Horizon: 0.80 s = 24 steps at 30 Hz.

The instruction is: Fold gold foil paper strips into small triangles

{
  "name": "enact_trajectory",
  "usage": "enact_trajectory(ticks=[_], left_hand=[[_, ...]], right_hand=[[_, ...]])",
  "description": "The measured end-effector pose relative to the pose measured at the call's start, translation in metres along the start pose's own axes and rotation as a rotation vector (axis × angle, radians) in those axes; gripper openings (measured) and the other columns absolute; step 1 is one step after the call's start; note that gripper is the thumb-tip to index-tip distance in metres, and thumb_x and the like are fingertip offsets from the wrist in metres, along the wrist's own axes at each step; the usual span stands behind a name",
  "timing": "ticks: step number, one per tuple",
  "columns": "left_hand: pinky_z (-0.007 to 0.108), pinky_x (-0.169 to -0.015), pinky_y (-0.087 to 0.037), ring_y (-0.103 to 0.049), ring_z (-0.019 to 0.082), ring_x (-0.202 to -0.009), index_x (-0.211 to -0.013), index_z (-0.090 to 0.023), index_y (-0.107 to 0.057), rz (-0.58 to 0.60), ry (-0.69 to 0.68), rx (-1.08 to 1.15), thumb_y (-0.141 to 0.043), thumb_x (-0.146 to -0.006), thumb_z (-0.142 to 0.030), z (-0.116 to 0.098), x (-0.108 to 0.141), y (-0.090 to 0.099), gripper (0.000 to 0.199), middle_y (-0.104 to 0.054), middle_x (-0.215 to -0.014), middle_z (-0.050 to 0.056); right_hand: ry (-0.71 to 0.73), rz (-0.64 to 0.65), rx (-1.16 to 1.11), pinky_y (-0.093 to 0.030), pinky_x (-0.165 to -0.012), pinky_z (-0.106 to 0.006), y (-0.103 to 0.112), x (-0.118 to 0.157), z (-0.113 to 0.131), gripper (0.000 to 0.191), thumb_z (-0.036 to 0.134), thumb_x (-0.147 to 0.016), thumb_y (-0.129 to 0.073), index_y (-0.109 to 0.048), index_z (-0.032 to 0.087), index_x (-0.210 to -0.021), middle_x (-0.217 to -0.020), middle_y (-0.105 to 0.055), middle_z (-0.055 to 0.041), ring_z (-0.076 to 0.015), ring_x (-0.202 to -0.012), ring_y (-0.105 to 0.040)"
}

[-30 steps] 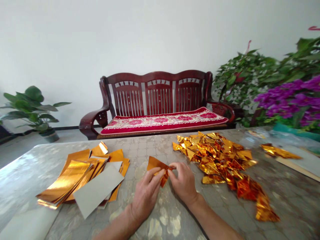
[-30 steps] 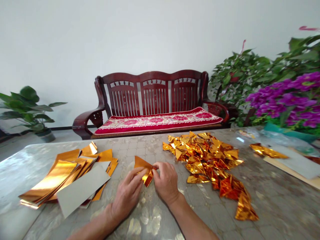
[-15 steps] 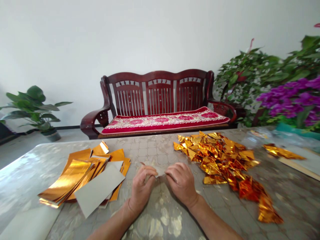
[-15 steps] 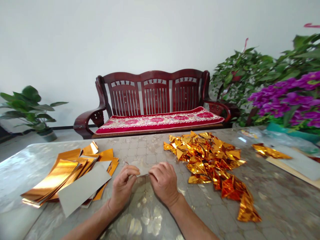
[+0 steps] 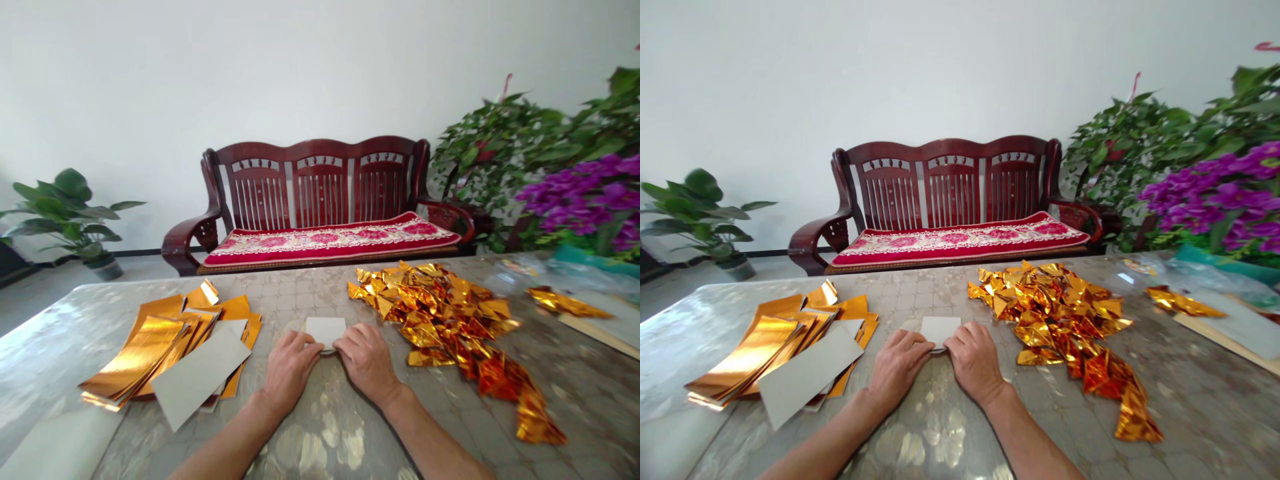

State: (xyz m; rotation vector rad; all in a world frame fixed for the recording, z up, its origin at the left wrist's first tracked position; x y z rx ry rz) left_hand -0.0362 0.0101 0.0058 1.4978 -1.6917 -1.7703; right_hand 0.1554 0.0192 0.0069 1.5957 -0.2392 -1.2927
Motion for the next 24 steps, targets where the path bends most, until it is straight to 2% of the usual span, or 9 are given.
enact_trajectory(ticks=[5, 11, 20, 24], left_hand=[[0.032, -0.075, -0.044, -0.055, 0.021, -0.085, -0.093, -0.026, -0.072, 0.101, 0.03, -0.033, -0.054, -0.096, -0.025, 0.002, -0.003, -0.008, 0.019, -0.068, -0.085, 0.003], [0.032, -0.076, -0.042, -0.056, 0.02, -0.085, -0.086, -0.024, -0.071, 0.139, 0.071, -0.022, -0.048, -0.098, -0.028, 0.004, -0.004, -0.007, 0.026, -0.067, -0.084, 0.003], [0.033, -0.077, -0.041, -0.06, 0.021, -0.084, -0.078, -0.021, -0.071, 0.146, 0.319, 0.173, -0.058, -0.09, -0.026, 0.013, -0.007, -0.009, 0.019, -0.069, -0.08, 0.003], [0.03, -0.073, -0.038, -0.059, 0.019, -0.08, -0.073, -0.02, -0.069, 0.13, 0.379, 0.137, -0.057, -0.09, -0.029, 0.015, -0.008, -0.008, 0.022, -0.067, -0.077, 0.003]], right_hand=[[0.002, 0.14, -0.051, -0.033, -0.074, -0.033, -0.004, 0.003, -0.002, 0.016, 0.022, -0.092, -0.061, -0.073, 0.025, -0.082, -0.078, -0.062, -0.0022, -0.0187, -0.085, -0.048], [-0.019, 0.253, -0.092, -0.033, -0.075, -0.033, -0.002, 0.003, -0.005, 0.016, 0.027, -0.095, -0.059, -0.073, 0.026, -0.087, -0.082, -0.064, -0.0012, -0.0187, -0.087, -0.05], [-0.215, 0.239, -0.13, -0.036, -0.073, -0.03, -0.006, 0.0, -0.011, 0.02, 0.027, -0.094, -0.059, -0.071, 0.025, -0.078, -0.079, -0.067, 0.0005, -0.0178, -0.084, -0.055], [-0.232, 0.244, -0.109, -0.036, -0.074, -0.029, -0.007, -0.002, -0.011, 0.018, 0.024, -0.094, -0.058, -0.069, 0.025, -0.079, -0.082, -0.069, 0.0005, -0.0177, -0.084, -0.056]])
Point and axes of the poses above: each hand's wrist, its own x-axis away from the middle knuckle, its own y-axis out of the back of the hand, z = x × y, the point moved 2 cm from there along -x, towards the middle knuckle
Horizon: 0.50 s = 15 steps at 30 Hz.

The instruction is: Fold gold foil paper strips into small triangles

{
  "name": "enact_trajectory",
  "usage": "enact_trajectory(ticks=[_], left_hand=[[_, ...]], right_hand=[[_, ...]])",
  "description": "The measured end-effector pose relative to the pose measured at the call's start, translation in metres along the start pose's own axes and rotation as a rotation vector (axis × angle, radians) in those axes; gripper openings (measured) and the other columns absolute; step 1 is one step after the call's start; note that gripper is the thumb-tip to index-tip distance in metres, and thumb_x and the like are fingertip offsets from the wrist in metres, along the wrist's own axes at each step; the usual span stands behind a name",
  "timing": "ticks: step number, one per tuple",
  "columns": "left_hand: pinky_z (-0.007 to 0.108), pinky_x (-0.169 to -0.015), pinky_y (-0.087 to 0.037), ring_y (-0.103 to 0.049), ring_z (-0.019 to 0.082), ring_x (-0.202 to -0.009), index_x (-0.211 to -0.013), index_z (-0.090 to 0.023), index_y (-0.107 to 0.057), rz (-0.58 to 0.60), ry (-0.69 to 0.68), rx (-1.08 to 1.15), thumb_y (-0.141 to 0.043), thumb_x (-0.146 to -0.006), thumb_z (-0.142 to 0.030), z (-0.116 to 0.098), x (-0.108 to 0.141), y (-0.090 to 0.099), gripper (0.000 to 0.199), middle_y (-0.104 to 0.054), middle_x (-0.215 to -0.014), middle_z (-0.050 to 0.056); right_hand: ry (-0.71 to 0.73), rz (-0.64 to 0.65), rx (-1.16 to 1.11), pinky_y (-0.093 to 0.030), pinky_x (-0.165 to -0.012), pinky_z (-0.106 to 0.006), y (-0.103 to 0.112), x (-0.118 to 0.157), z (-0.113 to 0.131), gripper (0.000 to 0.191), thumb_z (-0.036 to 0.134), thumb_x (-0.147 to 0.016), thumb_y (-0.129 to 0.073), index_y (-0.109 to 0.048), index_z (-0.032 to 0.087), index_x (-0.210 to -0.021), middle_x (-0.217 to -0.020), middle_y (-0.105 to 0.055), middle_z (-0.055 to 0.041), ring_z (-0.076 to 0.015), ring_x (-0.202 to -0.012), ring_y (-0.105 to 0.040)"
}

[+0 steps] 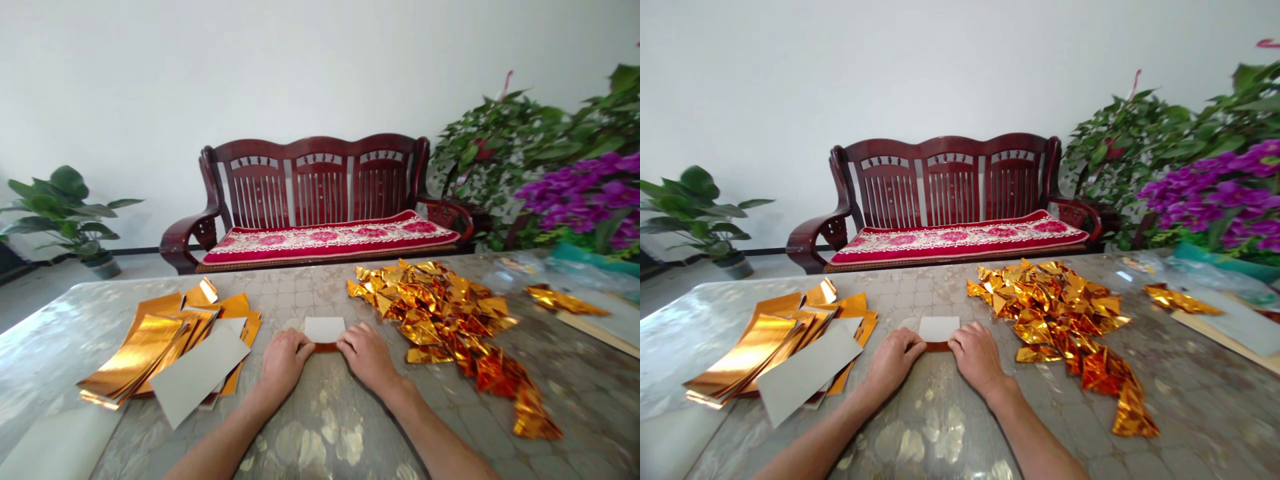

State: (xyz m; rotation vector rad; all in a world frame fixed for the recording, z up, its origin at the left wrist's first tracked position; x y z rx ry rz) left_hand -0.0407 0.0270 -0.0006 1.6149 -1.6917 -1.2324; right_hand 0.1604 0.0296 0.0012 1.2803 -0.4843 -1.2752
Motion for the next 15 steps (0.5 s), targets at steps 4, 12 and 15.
enact_trajectory(ticks=[4, 12, 15], left_hand=[[0.03, -0.07, -0.035, -0.057, 0.019, -0.078, -0.07, -0.019, -0.065, -0.01, 0.013, -0.091, -0.057, -0.091, -0.033, 0.0007, 0.0001, 0.0005, 0.026, -0.063, -0.076, 0.003], [0.031, -0.073, -0.036, -0.057, 0.021, -0.082, -0.072, -0.019, -0.064, 0.003, 0.017, -0.209, -0.055, -0.093, -0.037, 0.0024, -0.0008, -0.0007, 0.029, -0.063, -0.08, 0.004], [0.032, -0.075, -0.037, -0.057, 0.022, -0.085, -0.073, -0.02, -0.065, 0.019, 0.017, -0.239, -0.053, -0.094, -0.037, 0.0014, -0.0014, -0.001, 0.029, -0.063, -0.083, 0.005]], right_hand=[[-0.014, 0.001, 0.04, -0.035, -0.074, -0.03, -0.0017, -0.0008, 0.002, 0.013, 0.023, -0.093, -0.06, -0.066, 0.024, -0.081, -0.083, -0.069, 0.0, -0.0188, -0.085, -0.056], [-0.042, 0.018, 0.043, -0.034, -0.076, -0.031, -0.005, -0.0028, 0.0013, 0.009, 0.025, -0.092, -0.06, -0.065, 0.024, -0.085, -0.086, -0.07, -0.0001, -0.0199, -0.088, -0.056], [-0.054, 0.012, 0.042, -0.033, -0.075, -0.031, -0.0045, -0.0046, 0.0011, 0.008, 0.025, -0.091, -0.062, -0.065, 0.025, -0.084, -0.086, -0.07, 0.0005, -0.0201, -0.087, -0.056]])
Point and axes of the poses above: each hand's wrist, its own x-axis away from the middle knuckle, its own y-axis out of the back of the hand, z = x × y, the point moved 2 cm from there along -x, towards the middle knuckle
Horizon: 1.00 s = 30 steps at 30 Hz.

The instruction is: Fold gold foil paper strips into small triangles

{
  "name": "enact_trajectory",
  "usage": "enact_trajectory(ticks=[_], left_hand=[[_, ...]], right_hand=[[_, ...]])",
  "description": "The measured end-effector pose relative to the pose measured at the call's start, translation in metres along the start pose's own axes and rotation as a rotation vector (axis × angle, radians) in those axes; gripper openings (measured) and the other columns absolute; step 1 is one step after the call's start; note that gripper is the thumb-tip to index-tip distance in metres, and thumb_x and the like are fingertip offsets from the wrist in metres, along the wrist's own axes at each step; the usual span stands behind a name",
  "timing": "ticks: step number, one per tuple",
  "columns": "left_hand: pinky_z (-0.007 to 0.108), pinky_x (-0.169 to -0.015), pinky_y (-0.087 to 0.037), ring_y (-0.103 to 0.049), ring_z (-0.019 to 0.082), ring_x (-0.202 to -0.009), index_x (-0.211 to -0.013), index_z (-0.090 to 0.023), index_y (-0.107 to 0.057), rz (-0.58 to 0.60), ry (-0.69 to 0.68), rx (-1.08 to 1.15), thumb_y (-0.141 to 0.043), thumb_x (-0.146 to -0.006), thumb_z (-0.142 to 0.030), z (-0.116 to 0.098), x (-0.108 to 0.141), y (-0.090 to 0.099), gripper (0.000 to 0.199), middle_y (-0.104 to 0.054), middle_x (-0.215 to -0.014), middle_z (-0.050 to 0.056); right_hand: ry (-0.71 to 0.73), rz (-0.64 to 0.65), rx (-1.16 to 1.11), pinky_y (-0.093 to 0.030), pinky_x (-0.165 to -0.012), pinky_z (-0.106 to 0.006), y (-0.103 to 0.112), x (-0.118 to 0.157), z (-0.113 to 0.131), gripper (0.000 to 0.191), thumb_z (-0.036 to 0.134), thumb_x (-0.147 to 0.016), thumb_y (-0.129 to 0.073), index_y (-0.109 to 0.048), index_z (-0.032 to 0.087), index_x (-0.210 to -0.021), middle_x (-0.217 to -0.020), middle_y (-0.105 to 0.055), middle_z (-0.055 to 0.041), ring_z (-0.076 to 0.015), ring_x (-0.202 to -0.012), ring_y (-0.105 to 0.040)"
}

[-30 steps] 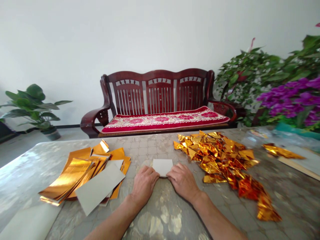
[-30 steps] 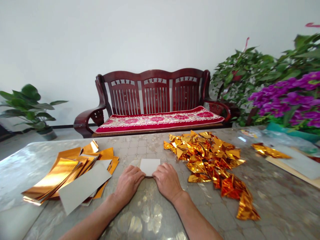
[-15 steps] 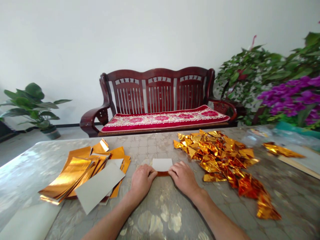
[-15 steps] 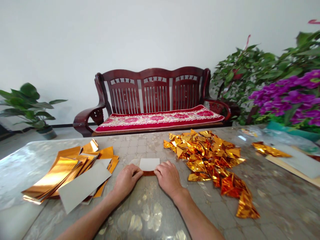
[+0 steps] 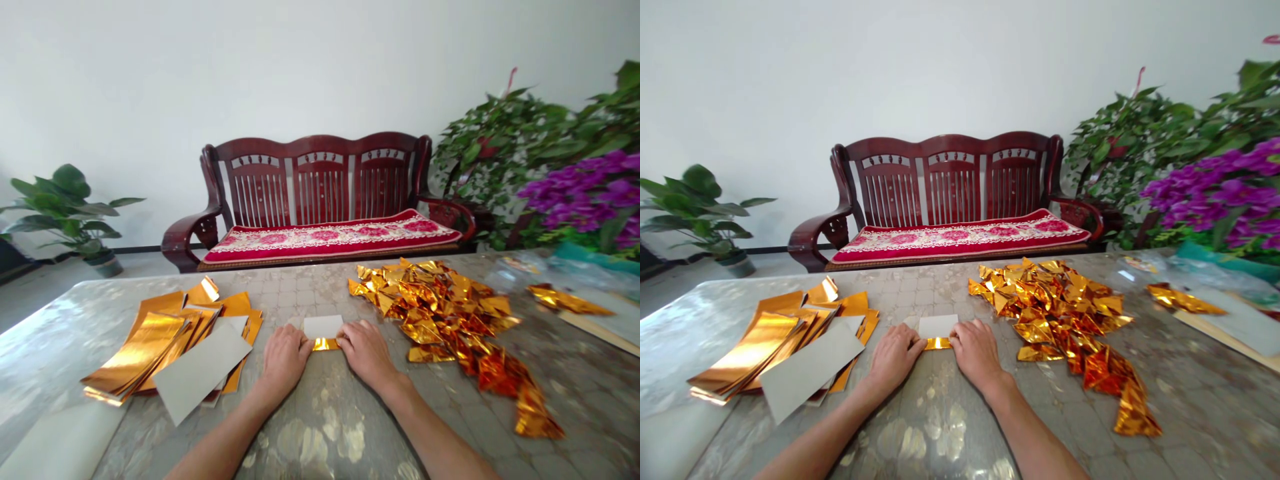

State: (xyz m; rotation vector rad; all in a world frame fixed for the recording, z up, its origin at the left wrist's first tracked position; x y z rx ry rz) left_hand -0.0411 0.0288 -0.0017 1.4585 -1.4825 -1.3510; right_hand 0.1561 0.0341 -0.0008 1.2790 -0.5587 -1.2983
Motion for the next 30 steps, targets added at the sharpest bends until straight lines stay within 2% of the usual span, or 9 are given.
enact_trajectory(ticks=[17, 20, 22, 24, 26, 30], left_hand=[[0.035, -0.08, -0.039, -0.054, 0.024, -0.092, -0.077, -0.019, -0.064, -0.005, 0.036, -0.05, -0.055, -0.091, -0.038, -0.003, 0.001, 0.002, 0.025, -0.062, -0.093, 0.008], [0.037, -0.083, -0.041, -0.054, 0.026, -0.095, -0.086, -0.019, -0.065, -0.035, 0.032, -0.036, -0.059, -0.089, -0.037, -0.004, 0.002, 0.004, 0.019, -0.061, -0.097, 0.008], [0.039, -0.087, -0.042, -0.053, 0.026, -0.099, -0.1, -0.02, -0.065, -0.076, -0.009, 0.005, -0.062, -0.088, -0.031, -0.004, 0.003, 0.004, 0.017, -0.06, -0.105, 0.008], [0.039, -0.092, -0.043, -0.052, 0.025, -0.105, -0.111, -0.023, -0.064, -0.125, -0.097, 0.057, -0.06, -0.088, -0.021, -0.006, 0.004, 0.001, 0.024, -0.059, -0.114, 0.007], [0.039, -0.093, -0.045, -0.052, 0.024, -0.109, -0.114, -0.027, -0.066, -0.144, -0.213, 0.091, -0.056, -0.089, -0.013, -0.01, 0.006, -0.002, 0.03, -0.058, -0.12, 0.007], [0.034, -0.088, -0.049, -0.055, 0.022, -0.102, -0.107, -0.027, -0.069, -0.038, -0.364, 0.086, -0.051, -0.091, -0.01, -0.02, 0.011, -0.007, 0.029, -0.064, -0.108, 0.006]], right_hand=[[-0.026, 0.001, -0.013, -0.033, -0.075, -0.032, 0.0, -0.002, 0.001, 0.006, 0.023, -0.088, -0.064, -0.065, 0.025, -0.083, -0.085, -0.071, 0.0012, -0.0208, -0.087, -0.057], [-0.026, 0.0, -0.007, -0.033, -0.075, -0.032, -0.001, -0.001, 0.001, 0.005, 0.023, -0.088, -0.064, -0.065, 0.025, -0.083, -0.086, -0.071, 0.0007, -0.0208, -0.087, -0.057], [-0.029, -0.003, 0.0, -0.033, -0.074, -0.032, -0.001, -0.001, 0.001, 0.005, 0.022, -0.088, -0.064, -0.065, 0.025, -0.083, -0.086, -0.07, 0.0005, -0.0209, -0.087, -0.056], [-0.034, -0.015, 0.012, -0.033, -0.075, -0.033, -0.002, -0.001, 0.001, 0.005, 0.023, -0.087, -0.064, -0.065, 0.025, -0.083, -0.087, -0.069, -0.0003, -0.0214, -0.087, -0.056], [-0.045, -0.039, 0.024, -0.034, -0.077, -0.034, -0.002, 0.0, 0.001, 0.003, 0.023, -0.087, -0.064, -0.065, 0.025, -0.086, -0.091, -0.068, -0.002, -0.0227, -0.091, -0.055], [-0.074, -0.091, 0.038, -0.037, -0.084, -0.036, -0.006, 0.002, 0.005, 0.016, 0.02, -0.086, -0.063, -0.064, 0.023, -0.101, -0.105, -0.066, -0.0065, -0.0255, -0.1, -0.053]])
Point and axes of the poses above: each hand's wrist, its own x-axis away from the middle knuckle, its own y-axis out of the back of the hand, z = x × y, the point moved 2 cm from there along -x, towards the middle knuckle
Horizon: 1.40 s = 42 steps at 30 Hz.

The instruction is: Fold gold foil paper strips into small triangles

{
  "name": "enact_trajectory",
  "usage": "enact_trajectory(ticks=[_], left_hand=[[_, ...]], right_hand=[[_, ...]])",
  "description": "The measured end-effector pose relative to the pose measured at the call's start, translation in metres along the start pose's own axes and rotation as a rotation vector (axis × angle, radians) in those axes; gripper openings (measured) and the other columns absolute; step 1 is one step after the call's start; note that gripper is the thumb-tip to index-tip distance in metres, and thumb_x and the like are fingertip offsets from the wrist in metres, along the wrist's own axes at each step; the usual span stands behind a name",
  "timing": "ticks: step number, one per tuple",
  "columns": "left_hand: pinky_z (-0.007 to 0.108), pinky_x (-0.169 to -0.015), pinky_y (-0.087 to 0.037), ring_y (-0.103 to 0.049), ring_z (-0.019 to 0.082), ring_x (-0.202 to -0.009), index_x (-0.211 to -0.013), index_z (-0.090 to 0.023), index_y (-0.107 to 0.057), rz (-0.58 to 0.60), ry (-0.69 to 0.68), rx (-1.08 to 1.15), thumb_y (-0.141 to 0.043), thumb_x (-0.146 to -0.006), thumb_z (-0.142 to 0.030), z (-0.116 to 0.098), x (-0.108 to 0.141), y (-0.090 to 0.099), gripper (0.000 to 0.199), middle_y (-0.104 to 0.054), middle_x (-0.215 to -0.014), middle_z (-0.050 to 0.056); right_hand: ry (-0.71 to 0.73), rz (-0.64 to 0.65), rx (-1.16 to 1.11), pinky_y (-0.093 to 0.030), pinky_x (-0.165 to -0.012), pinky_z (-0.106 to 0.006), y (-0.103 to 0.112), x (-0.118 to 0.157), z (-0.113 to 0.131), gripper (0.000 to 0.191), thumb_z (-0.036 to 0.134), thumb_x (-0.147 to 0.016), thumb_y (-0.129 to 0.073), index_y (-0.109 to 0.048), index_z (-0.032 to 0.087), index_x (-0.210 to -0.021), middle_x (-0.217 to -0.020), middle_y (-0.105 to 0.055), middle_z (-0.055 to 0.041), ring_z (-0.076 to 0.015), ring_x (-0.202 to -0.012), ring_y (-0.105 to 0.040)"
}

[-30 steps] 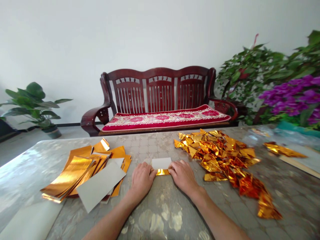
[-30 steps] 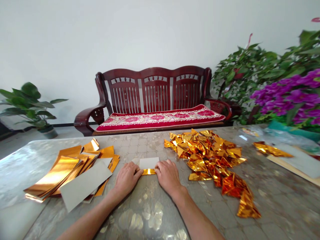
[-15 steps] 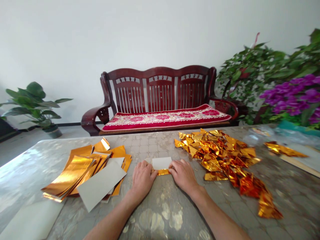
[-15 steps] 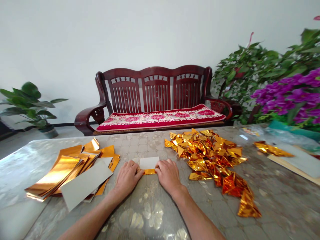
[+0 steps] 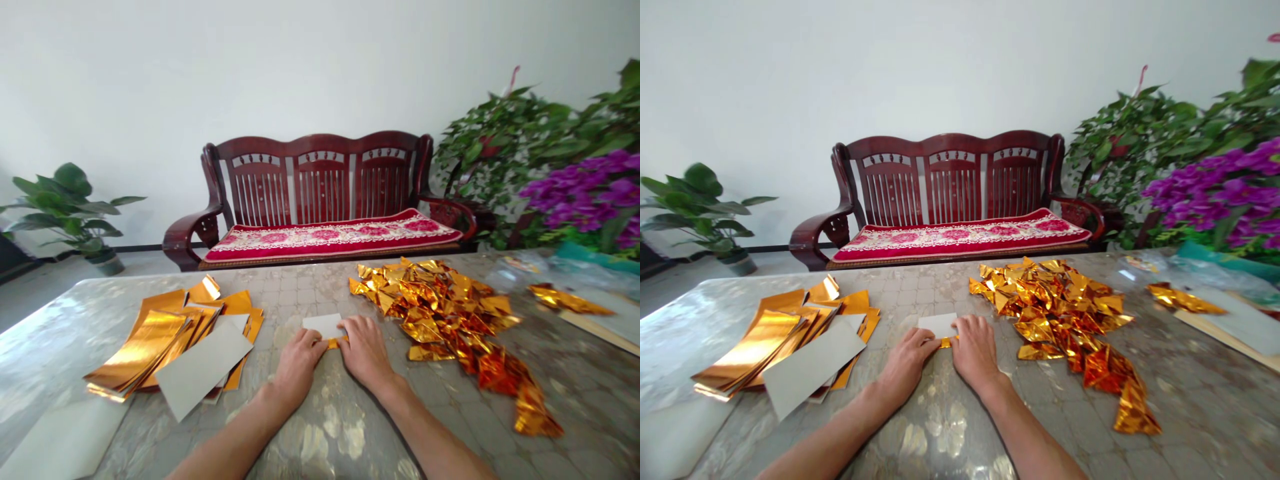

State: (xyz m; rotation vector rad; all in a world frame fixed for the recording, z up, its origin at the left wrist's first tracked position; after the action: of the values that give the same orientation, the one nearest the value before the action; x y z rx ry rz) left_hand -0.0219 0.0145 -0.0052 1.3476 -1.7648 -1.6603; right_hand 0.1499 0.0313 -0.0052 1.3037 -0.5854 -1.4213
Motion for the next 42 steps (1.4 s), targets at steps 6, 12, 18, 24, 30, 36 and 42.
enact_trajectory(ticks=[6, 12, 18, 24, 30, 36, 42], left_hand=[[0.036, -0.087, -0.051, -0.059, 0.024, -0.098, -0.11, -0.02, -0.065, 0.191, 0.001, -0.162, -0.053, -0.091, -0.011, -0.016, 0.001, -0.001, 0.024, -0.065, -0.101, 0.008], [0.038, -0.083, -0.054, -0.06, 0.026, -0.098, -0.113, -0.015, -0.063, 0.224, 0.011, -0.27, -0.053, -0.088, -0.005, -0.026, 0.008, -0.007, 0.029, -0.064, -0.107, 0.011], [0.039, -0.082, -0.054, -0.061, 0.026, -0.097, -0.111, -0.014, -0.063, 0.198, 0.035, -0.385, -0.052, -0.086, -0.002, -0.028, 0.019, -0.002, 0.029, -0.065, -0.104, 0.01], [0.039, -0.08, -0.053, -0.063, 0.026, -0.093, -0.11, -0.014, -0.064, 0.202, 0.048, -0.449, -0.051, -0.087, -0.003, -0.031, 0.026, 0.005, 0.029, -0.066, -0.102, 0.009], [0.042, -0.094, -0.048, -0.06, 0.027, -0.113, -0.121, -0.016, -0.061, 0.18, 0.029, -0.399, -0.048, -0.09, -0.005, -0.015, 0.022, 0.007, 0.035, -0.063, -0.126, 0.011], [0.048, -0.104, -0.041, -0.053, 0.028, -0.126, -0.125, -0.025, -0.061, 0.089, 0.149, -0.262, -0.044, -0.098, -0.021, 0.011, 0.008, 0.014, 0.032, -0.059, -0.138, 0.007], [0.057, -0.109, -0.035, -0.045, 0.03, -0.136, -0.13, -0.034, -0.059, 0.11, 0.225, -0.139, -0.045, -0.099, -0.033, 0.022, 0.002, 0.011, 0.033, -0.054, -0.144, 0.003]], right_hand=[[0.02, -0.049, 0.036, -0.035, -0.1, -0.044, -0.007, 0.003, 0.009, 0.035, 0.03, -0.087, -0.064, -0.058, 0.021, -0.121, -0.123, -0.06, -0.0123, -0.0304, -0.115, -0.047], [-0.019, 0.01, 0.065, -0.032, -0.106, -0.045, -0.009, 0.001, 0.003, 0.039, 0.028, -0.088, -0.061, -0.058, 0.02, -0.126, -0.128, -0.058, -0.012, -0.0314, -0.122, -0.044], [-0.015, 0.043, 0.081, -0.032, -0.106, -0.045, -0.006, 0.002, -0.007, 0.037, 0.026, -0.091, -0.055, -0.057, 0.022, -0.128, -0.13, -0.056, -0.0111, -0.0299, -0.122, -0.043], [0.026, 0.065, -0.002, -0.031, -0.107, -0.04, -0.002, 0.002, -0.01, 0.027, 0.016, -0.091, -0.051, -0.06, 0.02, -0.116, -0.123, -0.058, -0.0088, -0.0257, -0.119, -0.044], [0.096, 0.07, -0.099, -0.037, -0.094, -0.034, 0.006, 0.004, -0.01, 0.019, 0.009, -0.09, -0.049, -0.063, 0.022, -0.093, -0.104, -0.062, -0.0052, -0.022, -0.105, -0.05], [0.29, 0.112, -0.218, -0.038, -0.089, -0.033, 0.006, 0.009, 0.0, 0.027, 0.002, -0.086, -0.048, -0.066, 0.021, -0.085, -0.093, -0.065, -0.0033, -0.0196, -0.096, -0.053], [0.48, 0.166, -0.337, -0.036, -0.095, -0.035, 0.007, 0.011, 0.013, 0.029, 0.005, -0.089, -0.051, -0.071, 0.025, -0.094, -0.099, -0.069, -0.001, -0.0184, -0.102, -0.053]])
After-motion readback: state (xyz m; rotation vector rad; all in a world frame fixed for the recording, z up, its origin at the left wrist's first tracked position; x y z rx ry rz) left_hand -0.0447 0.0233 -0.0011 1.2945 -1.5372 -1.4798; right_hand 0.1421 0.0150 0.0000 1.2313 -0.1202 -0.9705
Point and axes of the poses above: each hand's wrist, its own x-axis away from the middle knuckle, its own y-axis out of the back of the hand, z = x × y, the point moved 2 cm from there along -x, towards the middle knuckle
